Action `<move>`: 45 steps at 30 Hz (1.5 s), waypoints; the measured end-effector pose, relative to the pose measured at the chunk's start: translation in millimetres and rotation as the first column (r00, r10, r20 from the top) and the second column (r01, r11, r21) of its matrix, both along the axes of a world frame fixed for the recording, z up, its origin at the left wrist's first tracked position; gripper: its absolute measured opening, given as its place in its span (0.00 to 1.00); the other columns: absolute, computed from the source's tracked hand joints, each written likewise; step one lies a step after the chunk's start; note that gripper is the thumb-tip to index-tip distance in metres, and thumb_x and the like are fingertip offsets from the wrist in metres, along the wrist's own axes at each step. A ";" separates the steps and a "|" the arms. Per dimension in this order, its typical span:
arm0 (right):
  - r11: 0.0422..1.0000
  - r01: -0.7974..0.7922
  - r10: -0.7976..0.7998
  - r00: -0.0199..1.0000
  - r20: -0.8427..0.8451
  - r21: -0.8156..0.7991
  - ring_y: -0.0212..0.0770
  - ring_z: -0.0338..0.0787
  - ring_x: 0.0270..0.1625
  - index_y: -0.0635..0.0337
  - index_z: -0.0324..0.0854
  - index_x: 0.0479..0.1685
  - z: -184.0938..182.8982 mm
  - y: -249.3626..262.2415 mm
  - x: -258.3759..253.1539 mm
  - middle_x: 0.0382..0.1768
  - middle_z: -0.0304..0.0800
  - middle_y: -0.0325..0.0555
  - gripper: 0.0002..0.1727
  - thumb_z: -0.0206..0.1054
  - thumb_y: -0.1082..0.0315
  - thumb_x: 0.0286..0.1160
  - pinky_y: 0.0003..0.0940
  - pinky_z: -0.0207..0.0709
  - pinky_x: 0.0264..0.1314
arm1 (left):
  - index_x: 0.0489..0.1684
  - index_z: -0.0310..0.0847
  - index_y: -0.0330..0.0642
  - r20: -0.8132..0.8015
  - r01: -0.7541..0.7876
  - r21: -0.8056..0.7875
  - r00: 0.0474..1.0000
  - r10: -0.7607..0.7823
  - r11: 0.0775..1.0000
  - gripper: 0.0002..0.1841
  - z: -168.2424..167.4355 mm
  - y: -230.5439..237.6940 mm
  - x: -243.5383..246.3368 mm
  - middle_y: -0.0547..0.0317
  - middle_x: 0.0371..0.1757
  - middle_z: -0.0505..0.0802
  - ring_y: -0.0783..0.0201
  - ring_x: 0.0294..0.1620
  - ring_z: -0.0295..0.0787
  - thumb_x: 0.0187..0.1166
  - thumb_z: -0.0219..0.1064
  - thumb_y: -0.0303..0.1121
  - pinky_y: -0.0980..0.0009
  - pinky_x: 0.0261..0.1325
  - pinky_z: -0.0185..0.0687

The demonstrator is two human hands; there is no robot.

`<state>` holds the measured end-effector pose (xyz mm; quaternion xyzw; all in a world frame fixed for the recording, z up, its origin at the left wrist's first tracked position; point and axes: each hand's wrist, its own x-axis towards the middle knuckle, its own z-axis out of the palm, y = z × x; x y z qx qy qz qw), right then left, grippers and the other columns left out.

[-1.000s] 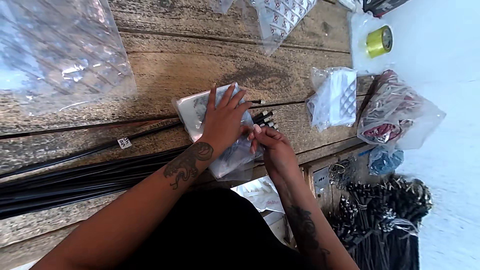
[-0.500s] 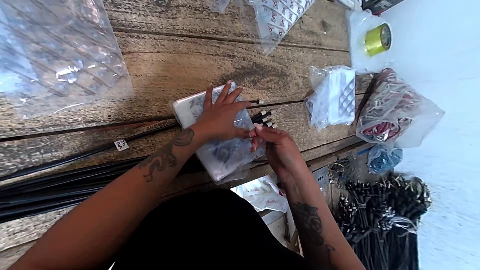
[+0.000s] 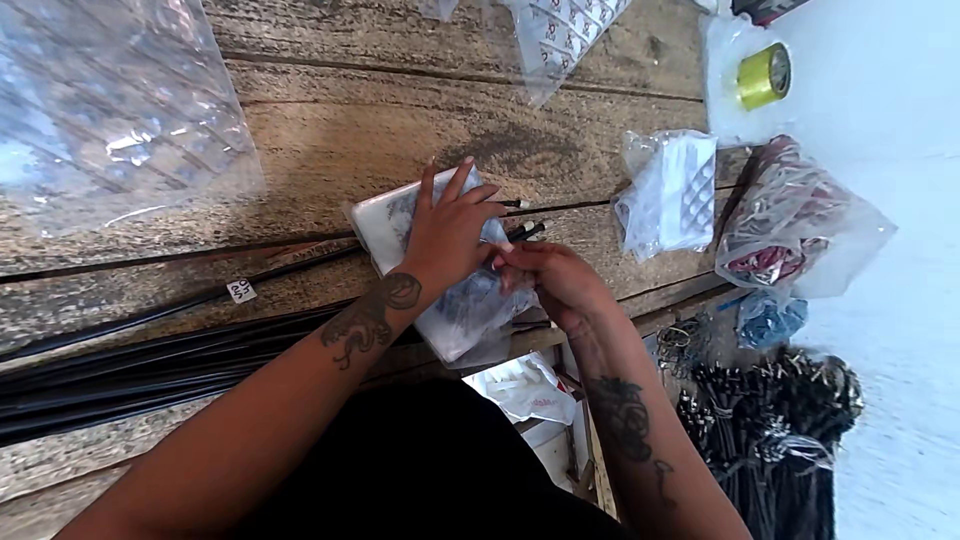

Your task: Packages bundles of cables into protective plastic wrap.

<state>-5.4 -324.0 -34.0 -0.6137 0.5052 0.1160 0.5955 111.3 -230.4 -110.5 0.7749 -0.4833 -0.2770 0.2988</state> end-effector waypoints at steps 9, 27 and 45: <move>0.993 0.116 -0.116 0.967 0.229 0.014 0.29 0.88 0.30 0.59 0.85 0.35 7.4 0.0 -10.1 0.26 0.89 0.36 0.15 0.55 0.68 0.88 0.26 0.83 0.41 | 0.81 0.76 0.57 0.042 0.006 0.034 0.999 -0.008 0.999 0.32 0.2 -2.9 2.3 0.65 0.91 0.68 0.48 0.97 0.37 0.75 0.73 0.53 0.30 0.89 0.16; 0.927 -0.066 0.231 0.875 0.425 -0.369 0.35 0.84 0.66 0.41 0.96 0.36 -16.8 14.7 -219.6 0.63 0.87 0.33 0.04 0.81 0.58 0.64 0.31 0.83 0.66 | 0.58 0.91 0.45 -0.098 -0.045 -0.348 0.995 0.012 0.937 0.22 13.5 46.6 -13.3 0.50 0.75 0.86 0.43 0.87 0.66 0.77 0.72 0.53 0.43 0.88 0.57; 0.950 0.245 -0.221 0.965 0.138 -0.193 0.39 0.95 0.39 0.55 0.86 0.60 -40.0 57.4 -171.3 0.39 0.96 0.43 0.20 0.75 0.53 0.77 0.45 0.91 0.48 | 0.49 0.95 0.61 0.363 0.887 0.081 0.399 -0.842 0.455 0.12 37.3 -44.4 -80.3 0.69 0.63 0.93 0.50 0.86 0.69 0.74 0.74 0.30 0.33 0.91 0.37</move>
